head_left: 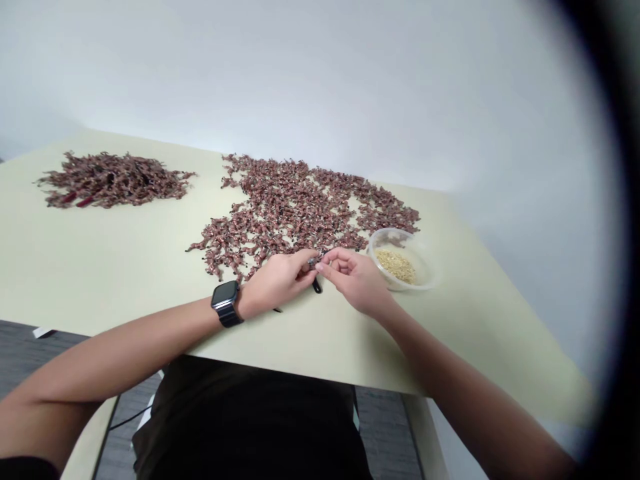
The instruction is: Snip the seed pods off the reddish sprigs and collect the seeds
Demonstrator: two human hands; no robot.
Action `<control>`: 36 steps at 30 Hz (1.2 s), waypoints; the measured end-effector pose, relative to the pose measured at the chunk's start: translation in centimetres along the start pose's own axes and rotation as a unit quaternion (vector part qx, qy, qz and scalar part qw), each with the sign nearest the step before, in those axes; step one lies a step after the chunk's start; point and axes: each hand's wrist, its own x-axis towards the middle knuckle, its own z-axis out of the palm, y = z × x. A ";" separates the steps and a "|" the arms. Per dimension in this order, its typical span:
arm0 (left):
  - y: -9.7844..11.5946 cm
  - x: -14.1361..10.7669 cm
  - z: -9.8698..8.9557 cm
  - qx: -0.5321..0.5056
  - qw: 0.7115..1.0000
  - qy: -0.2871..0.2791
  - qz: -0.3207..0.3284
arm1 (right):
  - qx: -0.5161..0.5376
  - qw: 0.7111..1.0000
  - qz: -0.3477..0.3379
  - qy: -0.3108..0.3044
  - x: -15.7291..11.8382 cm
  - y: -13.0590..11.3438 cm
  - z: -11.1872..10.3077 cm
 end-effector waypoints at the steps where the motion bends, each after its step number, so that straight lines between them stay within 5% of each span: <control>1: 0.0 0.0 0.0 -0.018 1.000 0.000 0.002 | 0.001 1.000 -0.002 0.000 0.1 0.1 0.0; 5: -0.4 0.3 0.1 -0.175 0.984 -0.012 -0.026 | 0.034 0.999 -0.006 -0.002 0.1 0.2 -0.2; 9: -1.2 0.5 0.4 -0.342 0.937 -0.033 -0.063 | 0.123 0.984 0.042 -0.124 -0.1 -0.3 -1.1; 15: -1.3 0.7 0.2 -0.387 0.919 -0.054 -0.056 | 0.236 0.951 0.073 -0.185 -0.3 -0.4 -1.1; 26: -0.2 0.5 -0.4 -0.339 0.934 -0.029 -0.104 | 0.198 0.970 0.057 -0.131 -0.1 -0.2 -0.5; 31: 0.8 0.2 -1.2 -0.175 0.984 -0.037 -0.022 | 0.180 0.975 0.046 -0.123 0.2 0.2 -0.3; 36: 0.7 0.2 -1.2 -0.097 0.994 -0.045 0.009 | 0.150 0.980 0.032 -0.126 -0.1 -0.1 0.1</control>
